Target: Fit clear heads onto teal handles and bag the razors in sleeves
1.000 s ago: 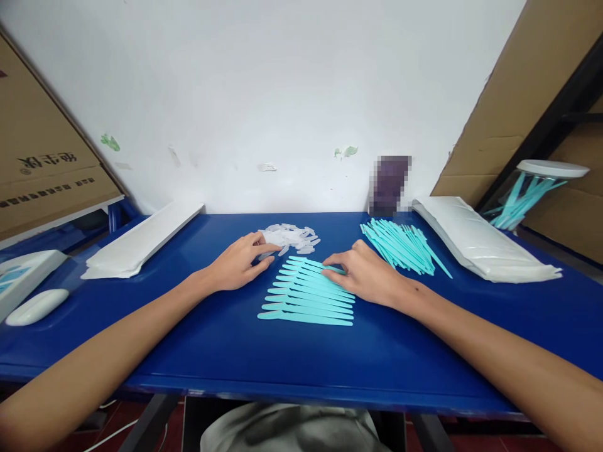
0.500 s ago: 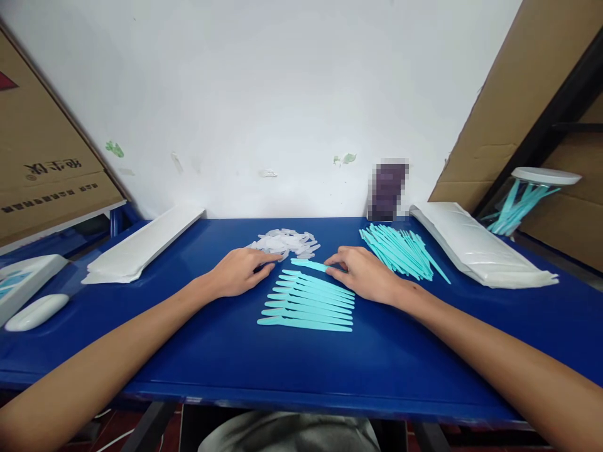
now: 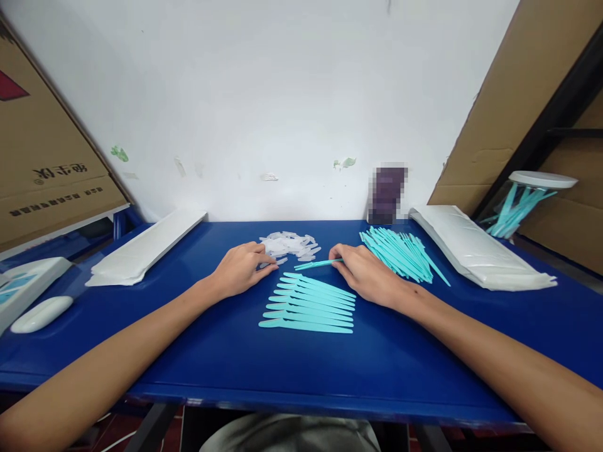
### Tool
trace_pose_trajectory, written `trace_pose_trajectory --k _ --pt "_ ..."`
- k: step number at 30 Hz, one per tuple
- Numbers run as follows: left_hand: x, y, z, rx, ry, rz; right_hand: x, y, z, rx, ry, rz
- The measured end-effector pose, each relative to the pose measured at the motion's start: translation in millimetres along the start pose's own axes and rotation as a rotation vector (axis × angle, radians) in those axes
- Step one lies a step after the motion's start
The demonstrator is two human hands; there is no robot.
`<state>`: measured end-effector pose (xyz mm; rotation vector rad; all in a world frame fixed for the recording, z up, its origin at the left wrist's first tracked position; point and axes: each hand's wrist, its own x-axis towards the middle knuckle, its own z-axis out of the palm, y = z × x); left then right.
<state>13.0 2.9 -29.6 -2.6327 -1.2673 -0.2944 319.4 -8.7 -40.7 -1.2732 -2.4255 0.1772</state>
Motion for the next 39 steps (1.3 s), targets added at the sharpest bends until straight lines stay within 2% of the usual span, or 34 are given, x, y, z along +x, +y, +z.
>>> trace_pose_trajectory --k 5,8,13,22,26,32,36,39 --pt "2 1 0.8 0.005 -0.023 -0.013 -1 -7 -4 0.120 0.031 -0.012" --pt "1 -1 0.9 0.006 -0.023 0.015 -2 -10 -3 0.090 0.016 -0.033" --pt "-2 -1 -3.9 0.017 -0.013 0.024 -4 -11 -2 -0.010 -0.026 0.034" --pt "-8 -7 -13.8 -0.008 -0.067 0.037 -5 -11 -5 -0.013 -0.031 0.039" --pt "-8 -3 -17.3 -0.064 -0.069 0.070 -6 -11 -3 -0.011 -0.014 0.032" --pt "-10 -8 -23.0 -0.167 -0.003 0.027 -6 -6 1 0.010 -0.025 0.057" --pt "-11 -19 -22.8 -0.241 0.020 0.098 -8 -1 3 0.024 -0.020 0.120" --pt "-12 -22 -22.0 -0.340 -0.023 0.144 -8 2 4 0.000 -0.017 0.121"
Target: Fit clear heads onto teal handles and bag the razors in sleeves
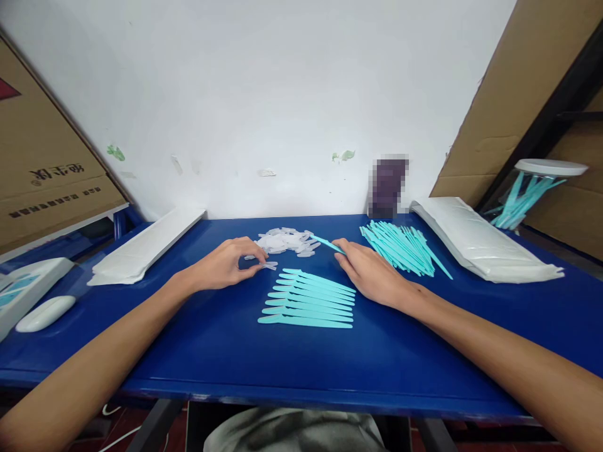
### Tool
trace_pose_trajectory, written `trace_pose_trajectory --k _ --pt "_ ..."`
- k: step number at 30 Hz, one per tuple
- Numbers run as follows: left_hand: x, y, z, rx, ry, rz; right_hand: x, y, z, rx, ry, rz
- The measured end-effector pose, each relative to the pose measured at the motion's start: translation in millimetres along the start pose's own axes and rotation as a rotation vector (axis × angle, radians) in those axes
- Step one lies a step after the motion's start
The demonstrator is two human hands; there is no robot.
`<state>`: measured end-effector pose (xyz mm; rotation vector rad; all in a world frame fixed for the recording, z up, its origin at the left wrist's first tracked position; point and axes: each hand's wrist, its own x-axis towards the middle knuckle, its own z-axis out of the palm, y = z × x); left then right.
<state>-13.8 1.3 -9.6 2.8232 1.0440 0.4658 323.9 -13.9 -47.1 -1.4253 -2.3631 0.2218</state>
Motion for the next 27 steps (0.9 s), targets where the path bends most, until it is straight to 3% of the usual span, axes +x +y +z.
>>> trace_pose_trajectory --k 4,9,20,27 --pt "0 4 1.3 -0.146 -0.090 0.010 0 -5 -4 0.001 -0.006 0.004" --pt "0 7 2.1 -0.200 -0.130 0.001 -2 -22 -17 0.077 0.112 0.109" --pt "0 2 -10.0 -0.192 -0.013 -0.084 1 -14 -10 0.118 0.138 0.037" --pt "-5 -3 -14.4 -0.180 -0.178 -0.037 2 -10 -8 0.076 0.130 0.041"
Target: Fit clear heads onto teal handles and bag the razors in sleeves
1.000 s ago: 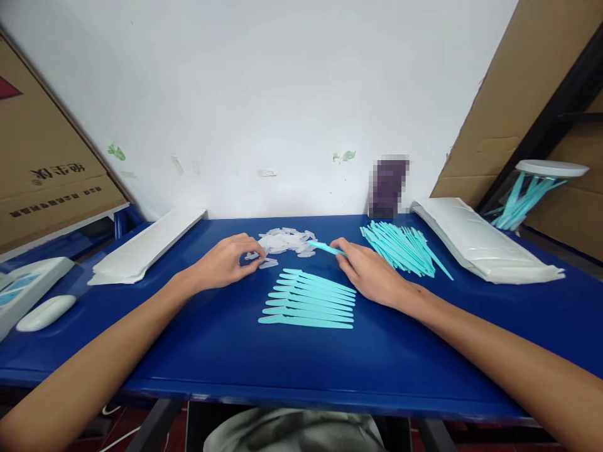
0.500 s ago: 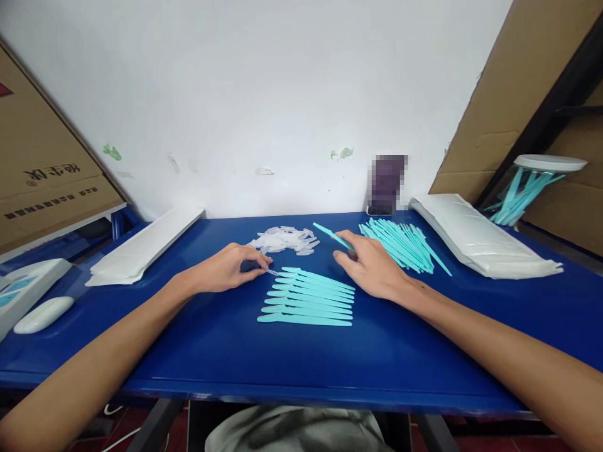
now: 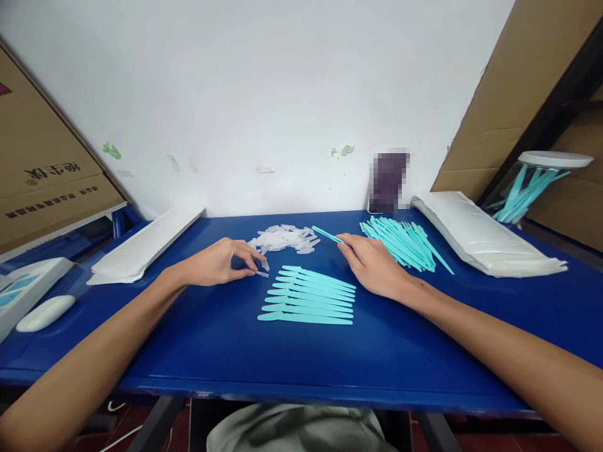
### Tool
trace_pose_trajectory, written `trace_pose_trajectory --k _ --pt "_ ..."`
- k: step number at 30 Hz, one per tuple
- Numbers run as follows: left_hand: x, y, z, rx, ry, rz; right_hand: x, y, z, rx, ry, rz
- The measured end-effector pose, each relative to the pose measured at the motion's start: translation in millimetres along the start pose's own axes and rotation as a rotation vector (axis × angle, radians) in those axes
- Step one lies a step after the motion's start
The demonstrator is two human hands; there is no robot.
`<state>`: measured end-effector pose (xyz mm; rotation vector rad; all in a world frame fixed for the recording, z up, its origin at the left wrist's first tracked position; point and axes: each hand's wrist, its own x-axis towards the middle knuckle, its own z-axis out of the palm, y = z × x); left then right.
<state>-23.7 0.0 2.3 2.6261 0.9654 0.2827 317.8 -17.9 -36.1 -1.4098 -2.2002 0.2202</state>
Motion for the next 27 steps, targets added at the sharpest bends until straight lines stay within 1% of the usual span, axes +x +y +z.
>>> trace_pose_trajectory --k 2,5,10,13,19,23,25,27 --pt "1 -1 1.9 -0.009 0.009 0.004 0 -1 -1 -0.015 -0.024 0.029" --pt "3 -3 6.1 0.042 0.055 0.012 -1 -4 -3 0.009 -0.054 0.049" --pt "6 -5 10.4 0.126 0.103 0.002 -3 -6 -3 0.030 -0.103 0.049" --pt "6 -5 10.9 0.157 0.117 -0.010 -3 -4 -2 -0.001 -0.099 0.032" --pt "7 -7 12.0 0.135 0.118 -0.002 -1 0 -1 -0.045 -0.099 -0.007" --pt "9 -6 12.2 0.152 0.093 0.019 0 1 1 -0.074 -0.044 -0.055" --pt "10 -5 12.0 0.175 0.059 0.034 1 1 1 -0.071 -0.060 -0.037" --pt "11 -5 11.9 0.184 0.037 0.029 0 0 0 -0.046 -0.105 -0.003"
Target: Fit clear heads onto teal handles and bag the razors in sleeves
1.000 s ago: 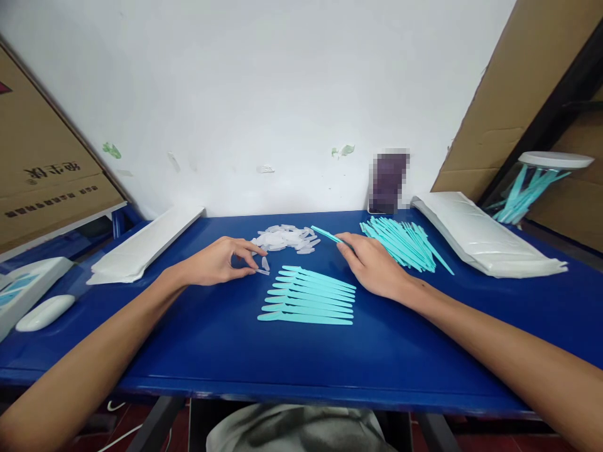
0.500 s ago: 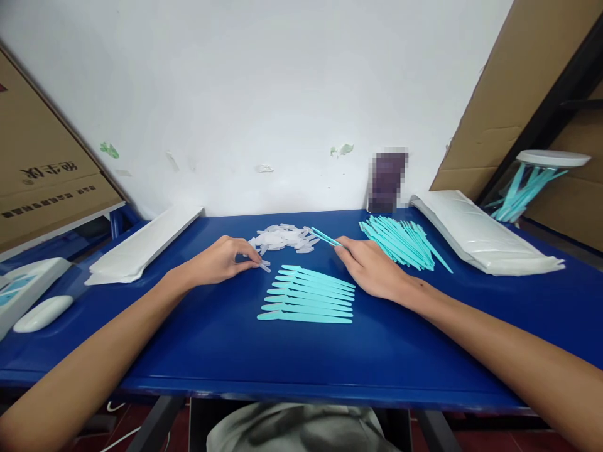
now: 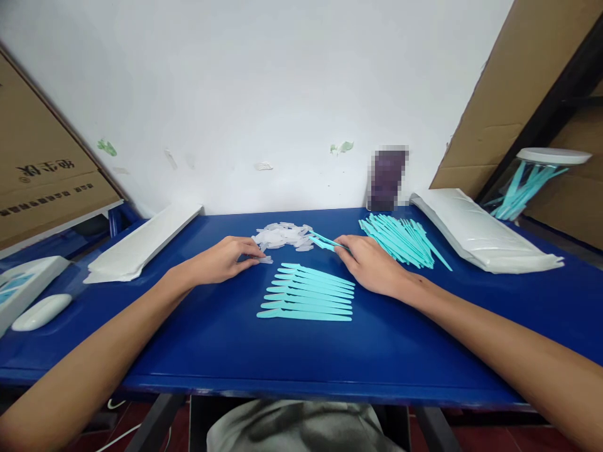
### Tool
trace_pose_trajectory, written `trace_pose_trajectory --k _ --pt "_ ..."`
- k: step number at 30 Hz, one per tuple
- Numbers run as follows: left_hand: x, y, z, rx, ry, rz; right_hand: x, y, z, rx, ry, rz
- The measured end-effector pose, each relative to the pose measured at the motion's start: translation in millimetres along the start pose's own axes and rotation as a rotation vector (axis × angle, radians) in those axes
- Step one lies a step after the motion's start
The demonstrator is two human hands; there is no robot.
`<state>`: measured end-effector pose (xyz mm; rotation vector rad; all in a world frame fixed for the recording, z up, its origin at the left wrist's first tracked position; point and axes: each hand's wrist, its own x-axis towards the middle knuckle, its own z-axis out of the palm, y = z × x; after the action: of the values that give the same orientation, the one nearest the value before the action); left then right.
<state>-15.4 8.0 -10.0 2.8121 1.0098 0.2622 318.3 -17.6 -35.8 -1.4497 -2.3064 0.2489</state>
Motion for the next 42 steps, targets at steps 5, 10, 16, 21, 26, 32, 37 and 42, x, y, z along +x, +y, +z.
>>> trace_pose_trajectory --k 5,10,16,21,26,32,37,42 --pt "1 -2 1.3 0.002 -0.022 -0.015 -2 -5 -4 0.059 -0.103 -0.059" --pt "4 -1 1.7 0.071 -0.057 -0.065 0 -10 -5 0.071 -0.112 -0.150" --pt "11 10 -0.5 0.166 -0.080 -0.167 3 -9 -5 0.044 -0.155 -0.164" --pt "13 10 4.5 0.151 -0.019 -0.139 2 -7 -2 -0.072 -0.123 -0.181" --pt "14 9 9.4 0.133 0.102 -0.056 0 -11 0 -0.178 -0.077 -0.226" --pt "13 20 10.9 0.009 0.290 0.064 -3 -19 0 -0.215 -0.006 -0.285" --pt "14 20 20.0 -0.019 0.350 0.137 -6 -22 0 -0.208 0.021 -0.306" --pt "15 18 26.9 -0.002 0.405 0.174 -7 -22 0 -0.214 -0.003 -0.303"
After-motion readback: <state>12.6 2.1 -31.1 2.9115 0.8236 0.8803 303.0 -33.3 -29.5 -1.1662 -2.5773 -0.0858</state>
